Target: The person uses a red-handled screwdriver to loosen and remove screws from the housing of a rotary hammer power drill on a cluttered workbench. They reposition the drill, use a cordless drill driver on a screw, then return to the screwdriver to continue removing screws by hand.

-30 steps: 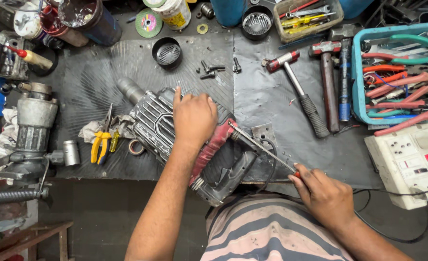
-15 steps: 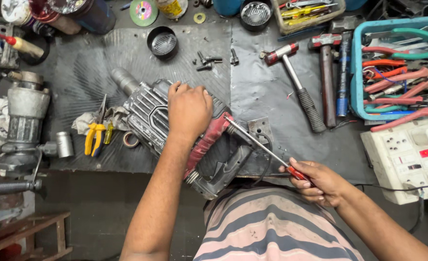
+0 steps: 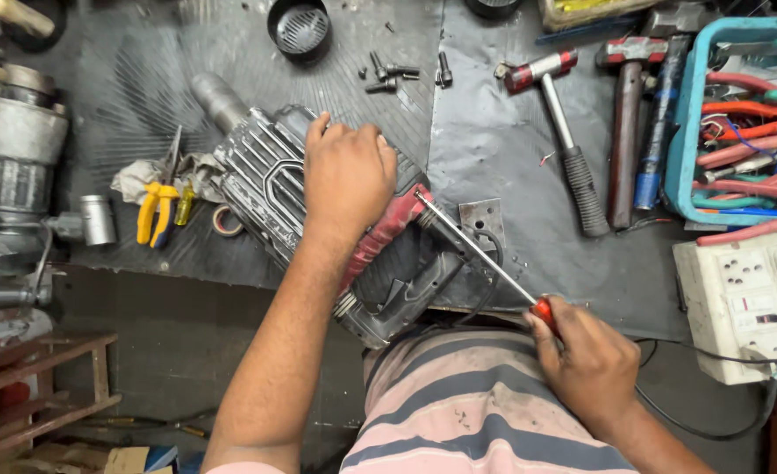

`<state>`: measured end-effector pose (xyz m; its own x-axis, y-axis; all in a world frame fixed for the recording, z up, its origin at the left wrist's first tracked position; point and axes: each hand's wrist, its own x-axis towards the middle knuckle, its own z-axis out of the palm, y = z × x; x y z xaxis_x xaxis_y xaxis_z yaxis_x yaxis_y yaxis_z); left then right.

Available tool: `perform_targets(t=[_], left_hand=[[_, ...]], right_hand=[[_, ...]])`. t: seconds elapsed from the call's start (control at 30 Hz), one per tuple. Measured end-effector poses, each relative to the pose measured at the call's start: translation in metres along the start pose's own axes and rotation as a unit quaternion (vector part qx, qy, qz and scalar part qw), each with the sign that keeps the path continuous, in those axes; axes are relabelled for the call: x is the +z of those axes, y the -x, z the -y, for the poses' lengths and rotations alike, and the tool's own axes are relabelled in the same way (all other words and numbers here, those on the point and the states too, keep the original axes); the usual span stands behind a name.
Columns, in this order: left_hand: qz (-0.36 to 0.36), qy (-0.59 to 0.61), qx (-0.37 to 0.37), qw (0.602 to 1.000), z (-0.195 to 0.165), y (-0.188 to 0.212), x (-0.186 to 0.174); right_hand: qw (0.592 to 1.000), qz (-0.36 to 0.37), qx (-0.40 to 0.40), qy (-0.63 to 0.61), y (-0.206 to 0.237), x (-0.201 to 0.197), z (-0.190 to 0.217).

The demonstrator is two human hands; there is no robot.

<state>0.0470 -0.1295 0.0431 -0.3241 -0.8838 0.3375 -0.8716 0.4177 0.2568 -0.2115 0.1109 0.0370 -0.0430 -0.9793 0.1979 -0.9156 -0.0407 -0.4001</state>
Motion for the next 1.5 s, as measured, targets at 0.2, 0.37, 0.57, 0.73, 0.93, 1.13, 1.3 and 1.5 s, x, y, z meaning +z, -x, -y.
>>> perform_targets(t=[0.2, 0.37, 0.57, 0.73, 0.93, 1.13, 1.3, 1.5], left_hand=[[0.020, 0.008, 0.014, 1.000, 0.003, -0.002, -0.003], [0.033, 0.006, 0.026, 0.999, 0.002, -0.005, -0.006], [0.018, 0.020, 0.008, 1.000, -0.001, -0.003, -0.005], [0.004, 0.033, -0.003, 0.999, -0.001, -0.001, -0.006], [0.003, 0.025, -0.008, 1.000, -0.001, -0.002, -0.004], [0.017, 0.052, 0.009, 0.998, 0.008, -0.002, -0.004], [0.023, 0.057, 0.012, 0.998, 0.011, -0.002, -0.003], [0.007, 0.041, 0.009, 0.999, 0.008, -0.005, -0.006]], right_hand=[[0.991, 0.051, 0.048, -0.110, -0.013, 0.004, -0.015], [0.741, 0.272, 0.423, -0.444, -0.014, 0.013, -0.032], [0.475, 0.389, 0.533, -0.582, -0.030, 0.026, -0.064], [0.768, 0.259, 0.195, -0.552, -0.030, 0.012, -0.047], [1.000, 0.021, 0.009, -0.003, -0.012, 0.002, -0.010], [0.996, 0.087, 0.002, -0.020, -0.016, 0.010, -0.017], [0.806, 0.260, 0.237, -0.475, -0.021, 0.016, -0.043], [0.479, 0.420, 0.448, -0.627, -0.033, 0.036, -0.082]])
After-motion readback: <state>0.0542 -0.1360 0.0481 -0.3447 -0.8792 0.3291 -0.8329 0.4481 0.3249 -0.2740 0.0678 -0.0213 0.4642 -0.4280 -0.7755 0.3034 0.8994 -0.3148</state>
